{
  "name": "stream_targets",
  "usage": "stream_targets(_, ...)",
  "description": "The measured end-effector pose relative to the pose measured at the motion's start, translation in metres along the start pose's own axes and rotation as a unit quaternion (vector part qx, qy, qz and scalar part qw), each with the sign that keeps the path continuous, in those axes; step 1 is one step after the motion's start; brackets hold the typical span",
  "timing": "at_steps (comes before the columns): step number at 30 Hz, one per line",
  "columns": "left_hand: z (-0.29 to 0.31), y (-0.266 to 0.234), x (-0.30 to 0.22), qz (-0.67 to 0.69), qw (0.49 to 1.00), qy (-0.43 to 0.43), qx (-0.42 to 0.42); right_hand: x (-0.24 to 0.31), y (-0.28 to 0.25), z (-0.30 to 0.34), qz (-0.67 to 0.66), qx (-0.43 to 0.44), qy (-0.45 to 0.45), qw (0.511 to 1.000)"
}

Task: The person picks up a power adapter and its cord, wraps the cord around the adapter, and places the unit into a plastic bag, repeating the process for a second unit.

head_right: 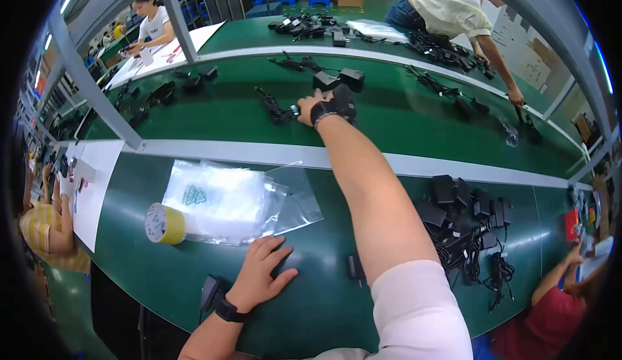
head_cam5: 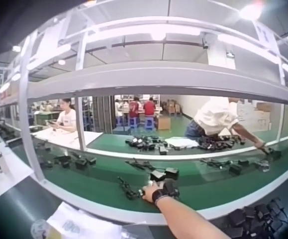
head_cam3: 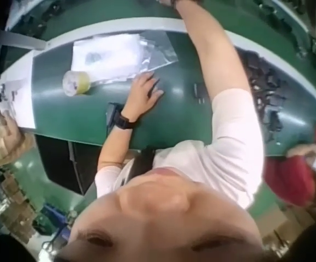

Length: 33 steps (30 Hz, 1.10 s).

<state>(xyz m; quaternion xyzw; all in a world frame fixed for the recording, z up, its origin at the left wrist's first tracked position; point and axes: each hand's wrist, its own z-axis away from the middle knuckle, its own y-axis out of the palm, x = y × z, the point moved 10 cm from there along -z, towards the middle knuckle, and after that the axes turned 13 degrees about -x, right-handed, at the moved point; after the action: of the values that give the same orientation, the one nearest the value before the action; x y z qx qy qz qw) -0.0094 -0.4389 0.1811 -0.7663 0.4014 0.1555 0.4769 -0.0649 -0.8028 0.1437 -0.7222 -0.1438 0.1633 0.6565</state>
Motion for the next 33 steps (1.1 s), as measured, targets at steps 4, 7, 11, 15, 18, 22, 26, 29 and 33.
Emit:
stream_targets(4, -0.002, -0.002, 0.004, 0.009, 1.0, -0.004, 0.004, -0.021, -0.03, -0.005, -0.037, -0.114, -0.035, 0.992)
stream_targets(7, -0.001, -0.006, 0.01, 0.013, 1.0, -0.018, -0.004, -0.025, -0.098, 0.017, -0.087, -0.173, -0.147, 0.97)
stream_targets(11, 0.002, -0.008, 0.013, 0.01, 1.0, -0.024, -0.016, -0.042, -0.136, 0.093, -0.46, 0.025, -0.026, 0.887)
stream_targets(15, -0.001, -0.004, 0.005, -0.001, 0.999, -0.03, -0.015, -0.061, -0.152, 0.18, -0.48, 0.081, -0.026, 0.873)
stream_targets(18, -0.004, 0.004, 0.001, 0.0, 0.999, -0.022, -0.033, -0.081, -0.143, 0.236, -0.506, 0.117, -0.015, 0.854)
stream_targets(22, -0.021, -0.002, -0.012, -0.018, 0.996, -0.017, -0.082, -0.131, -0.176, 0.257, -0.591, -0.064, 0.08, 0.8)
stream_targets(26, -0.07, 0.008, -0.029, -0.07, 0.991, 0.03, -0.109, -0.144, -0.237, 0.268, -0.731, -0.225, 0.105, 0.636)
stream_targets(29, -0.086, 0.073, -0.007, -0.128, 0.989, -0.067, 0.034, -0.123, -0.264, 0.284, -0.775, -0.213, 0.036, 0.594)
stream_targets(33, -0.081, 0.114, -0.067, 0.023, 0.999, 0.008, 0.022, -0.107, -0.287, 0.313, -0.775, -0.224, -0.003, 0.59)
